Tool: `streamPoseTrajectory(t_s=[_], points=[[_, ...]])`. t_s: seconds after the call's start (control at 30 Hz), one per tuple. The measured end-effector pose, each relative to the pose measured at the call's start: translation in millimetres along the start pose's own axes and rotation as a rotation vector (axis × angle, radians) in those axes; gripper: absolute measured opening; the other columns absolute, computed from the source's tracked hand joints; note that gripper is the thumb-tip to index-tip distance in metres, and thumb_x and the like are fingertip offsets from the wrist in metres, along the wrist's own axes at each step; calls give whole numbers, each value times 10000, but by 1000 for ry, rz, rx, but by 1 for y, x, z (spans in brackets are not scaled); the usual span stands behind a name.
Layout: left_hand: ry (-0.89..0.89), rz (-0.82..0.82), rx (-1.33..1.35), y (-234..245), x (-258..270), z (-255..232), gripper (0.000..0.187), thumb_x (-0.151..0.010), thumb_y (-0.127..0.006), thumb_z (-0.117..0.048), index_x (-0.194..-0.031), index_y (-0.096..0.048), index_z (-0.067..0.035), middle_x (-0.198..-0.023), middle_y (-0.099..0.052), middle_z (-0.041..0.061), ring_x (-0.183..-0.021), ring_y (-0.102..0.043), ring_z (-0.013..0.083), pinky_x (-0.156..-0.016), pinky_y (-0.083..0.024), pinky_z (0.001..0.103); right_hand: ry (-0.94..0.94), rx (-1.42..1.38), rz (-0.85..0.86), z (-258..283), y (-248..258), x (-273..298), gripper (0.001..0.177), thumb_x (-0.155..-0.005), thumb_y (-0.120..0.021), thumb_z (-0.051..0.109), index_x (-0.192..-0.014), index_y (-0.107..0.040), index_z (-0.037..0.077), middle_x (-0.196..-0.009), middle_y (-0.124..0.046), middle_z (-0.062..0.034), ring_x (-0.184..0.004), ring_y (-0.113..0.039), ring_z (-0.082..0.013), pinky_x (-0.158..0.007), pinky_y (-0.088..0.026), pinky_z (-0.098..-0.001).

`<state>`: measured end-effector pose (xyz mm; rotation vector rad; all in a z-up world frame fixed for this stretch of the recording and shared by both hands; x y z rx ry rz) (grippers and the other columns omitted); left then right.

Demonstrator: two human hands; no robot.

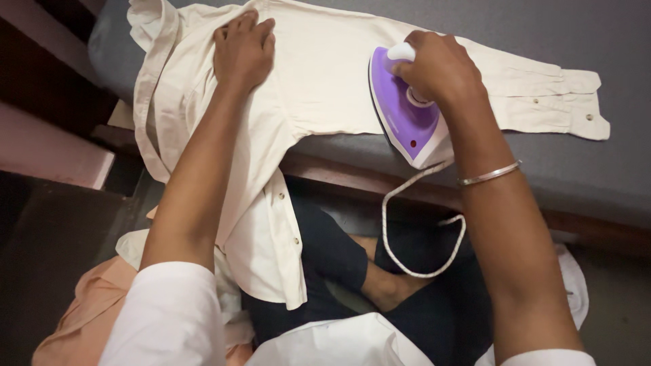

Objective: The person irons a white shirt laid out on a low ironing board. They use a purple and white iron to smooth the fabric, repeatedly moving the iron back and forth while holding the shirt with the other hand.

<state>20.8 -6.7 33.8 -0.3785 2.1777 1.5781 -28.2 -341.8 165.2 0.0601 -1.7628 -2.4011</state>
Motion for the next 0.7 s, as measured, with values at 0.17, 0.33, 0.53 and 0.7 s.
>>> streamPoseTrajectory(t_s=[0.17, 0.33, 0.53, 0.7], points=[[20, 8, -9, 3, 1, -4, 369, -1032, -550, -310, -1346, -689, -174, -1466, -560, 136, -1360, -461, 284, -1095, -263, 525, 33, -7, -33, -3, -3, -18, 524, -875, -774, 375, -1311, -678, 100, -1186, -698, -229, -1072, -673, -411, -928, -516, -507], [41, 51, 8, 3, -1, -4, 389, -1027, -541, -313, -1363, -671, -166, -1477, -551, 138, -1368, -457, 285, -1094, -272, 515, 103, -28, -92, -7, -9, -49, 533, -853, -805, 351, -1301, -687, 87, -1200, -685, -234, -1086, -654, -419, -940, -499, -496], [25, 44, -24, 4, -1, -5, 384, -1035, -552, -320, -1366, -673, -169, -1489, -555, 135, -1393, -448, 282, -1116, -270, 511, 123, -146, -117, -6, -11, -88, 530, -828, -818, 303, -1271, -688, 44, -1222, -695, -204, -1101, -671, -374, -953, -512, -454], [34, 42, -29, 2, -3, -6, 386, -1019, -556, -317, -1352, -684, -169, -1476, -556, 142, -1372, -458, 290, -1089, -270, 528, 149, -149, -162, -6, -16, -109, 473, -814, -826, 295, -1199, -710, 44, -1126, -715, -221, -1009, -694, -378, -867, -535, -461]])
Point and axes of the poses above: each hand's wrist, its own x-axis away from the middle knuckle, its own y-axis out of the back of the hand, z = x × y, the point moved 4 cm from there along -x, towards the middle knuckle
